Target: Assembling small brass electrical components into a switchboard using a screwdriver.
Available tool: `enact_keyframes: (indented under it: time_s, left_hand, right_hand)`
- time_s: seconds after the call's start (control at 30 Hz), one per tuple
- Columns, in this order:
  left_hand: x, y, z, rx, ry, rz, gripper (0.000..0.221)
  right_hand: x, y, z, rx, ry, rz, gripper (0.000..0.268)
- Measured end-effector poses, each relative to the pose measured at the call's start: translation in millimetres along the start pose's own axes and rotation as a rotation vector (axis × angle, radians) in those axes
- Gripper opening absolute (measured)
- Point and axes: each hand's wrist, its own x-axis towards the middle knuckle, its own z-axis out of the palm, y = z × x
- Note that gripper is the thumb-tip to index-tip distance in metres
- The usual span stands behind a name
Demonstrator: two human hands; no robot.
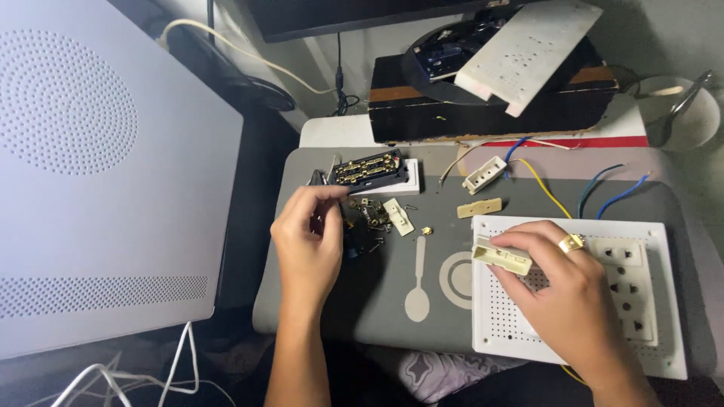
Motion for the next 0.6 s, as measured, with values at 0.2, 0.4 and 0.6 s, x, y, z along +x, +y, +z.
enact_keyframes:
  time_s: [0.2, 0.4, 0.6]
  left_hand:
    - [1.3, -8.3, -3.2, 0.004, 0.008, -0.032, 0.021]
    - [1.1, -16.2, -4.7, 0.059, -0.061, 0.017, 0.016]
    - [-4.4, -21.4, 9.8, 0.131, -0.185, 0.171, 0.015]
  right_hand:
    - [-2.6, -0.3, 2.3, -0.045, -0.018, -0.018, 0.018]
    - [-17.2, 14.6, 10.6, -0.194, -0.02, 0.088, 0.026]
    - [-15.0, 9.4, 7.8, -0.177, -0.033, 0.147, 0.027]
